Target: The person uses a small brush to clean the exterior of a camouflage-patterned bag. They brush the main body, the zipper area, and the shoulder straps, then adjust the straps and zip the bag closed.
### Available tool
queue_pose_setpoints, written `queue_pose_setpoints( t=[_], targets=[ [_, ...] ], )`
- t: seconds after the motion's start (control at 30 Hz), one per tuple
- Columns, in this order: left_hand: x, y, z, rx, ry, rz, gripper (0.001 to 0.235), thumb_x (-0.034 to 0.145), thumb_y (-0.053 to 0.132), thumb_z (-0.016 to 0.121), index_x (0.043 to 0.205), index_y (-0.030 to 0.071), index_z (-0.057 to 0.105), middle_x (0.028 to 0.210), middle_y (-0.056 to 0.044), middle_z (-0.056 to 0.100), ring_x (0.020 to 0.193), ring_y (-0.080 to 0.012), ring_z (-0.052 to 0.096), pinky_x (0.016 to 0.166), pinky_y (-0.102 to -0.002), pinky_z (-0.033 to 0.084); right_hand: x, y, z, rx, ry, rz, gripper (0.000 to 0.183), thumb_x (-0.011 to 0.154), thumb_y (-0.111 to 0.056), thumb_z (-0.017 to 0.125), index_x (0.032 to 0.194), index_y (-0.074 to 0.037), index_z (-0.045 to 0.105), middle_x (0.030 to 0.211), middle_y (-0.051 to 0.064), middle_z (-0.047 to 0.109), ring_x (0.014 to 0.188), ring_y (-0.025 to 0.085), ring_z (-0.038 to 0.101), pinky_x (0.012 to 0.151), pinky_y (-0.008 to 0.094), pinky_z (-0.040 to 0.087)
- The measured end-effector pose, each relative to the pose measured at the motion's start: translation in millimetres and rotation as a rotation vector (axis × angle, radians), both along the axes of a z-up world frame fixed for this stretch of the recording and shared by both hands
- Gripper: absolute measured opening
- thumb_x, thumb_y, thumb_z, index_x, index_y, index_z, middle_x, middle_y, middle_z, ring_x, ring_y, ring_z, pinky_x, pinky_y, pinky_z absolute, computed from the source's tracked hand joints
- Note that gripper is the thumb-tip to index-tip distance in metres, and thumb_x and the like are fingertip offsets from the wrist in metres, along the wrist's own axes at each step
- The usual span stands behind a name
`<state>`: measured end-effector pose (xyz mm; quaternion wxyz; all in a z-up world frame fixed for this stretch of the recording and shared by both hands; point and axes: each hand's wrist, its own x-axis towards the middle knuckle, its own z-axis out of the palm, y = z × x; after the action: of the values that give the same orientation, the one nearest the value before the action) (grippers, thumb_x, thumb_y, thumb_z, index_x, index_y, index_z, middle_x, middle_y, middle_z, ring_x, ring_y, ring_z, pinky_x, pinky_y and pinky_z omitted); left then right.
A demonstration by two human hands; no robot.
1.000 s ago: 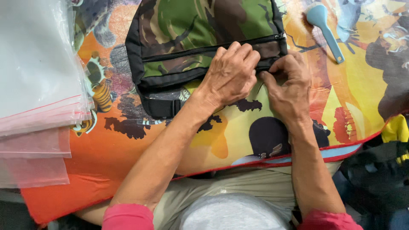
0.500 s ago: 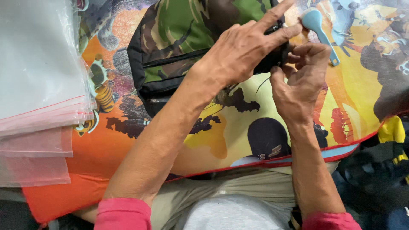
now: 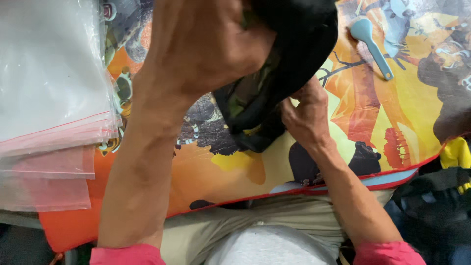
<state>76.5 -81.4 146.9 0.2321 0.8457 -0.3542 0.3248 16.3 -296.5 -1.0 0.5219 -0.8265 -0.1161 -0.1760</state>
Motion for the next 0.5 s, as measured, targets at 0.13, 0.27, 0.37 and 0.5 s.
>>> queue_pose_setpoints(
  t=[0.13, 0.27, 0.37, 0.5],
  targets=[
    [-53, 33, 23, -0.342, 0.08, -0.102, 0.023, 0.082, -0.005, 0.068, 0.086, 0.001, 0.046, 0.086, -0.009, 0.039, 0.081, -0.0286, 0.032, 0.073, -0.044, 0.026, 9, -3, 53, -0.143, -0.164, -0.048, 0.024, 0.101, 0.008, 0.051, 0.109, -0.002, 0.071, 0.096, 0.009, 0.071, 0.086, 0.021, 0.065, 0.077, 0.034, 0.048],
    [-86, 58, -24, -0.412, -0.019, -0.029, 0.018, 0.081, -0.005, 0.057, 0.089, 0.0, 0.041, 0.108, -0.025, 0.051, 0.102, -0.0387, 0.052, 0.09, -0.048, 0.041, 2, -7, 84, -0.031, 0.132, 0.141, 0.021, 0.108, 0.0, 0.055, 0.127, 0.006, 0.062, 0.114, 0.016, 0.072, 0.097, 0.021, 0.072, 0.085, 0.031, 0.066],
    [-111, 84, -71, -0.411, 0.043, 0.148, 0.017, 0.086, 0.005, 0.057, 0.086, 0.003, 0.04, 0.102, -0.022, 0.054, 0.095, -0.0343, 0.053, 0.087, -0.045, 0.044, -13, -11, 85, -0.327, 0.133, 0.38, 0.045, 0.109, -0.028, 0.039, 0.137, 0.002, 0.057, 0.119, 0.02, 0.067, 0.104, 0.029, 0.068, 0.082, 0.042, 0.055],
    [-140, 113, -116, -0.392, 0.175, 0.262, 0.031, 0.086, 0.008, 0.072, 0.085, 0.002, 0.042, 0.101, -0.021, 0.054, 0.095, -0.0353, 0.055, 0.085, -0.042, 0.044, -31, -7, 70, -0.698, 0.265, 0.435, 0.093, 0.077, -0.042, 0.053, 0.162, -0.014, 0.028, 0.157, 0.023, 0.042, 0.135, 0.042, 0.047, 0.106, 0.054, 0.039]
  ],
)
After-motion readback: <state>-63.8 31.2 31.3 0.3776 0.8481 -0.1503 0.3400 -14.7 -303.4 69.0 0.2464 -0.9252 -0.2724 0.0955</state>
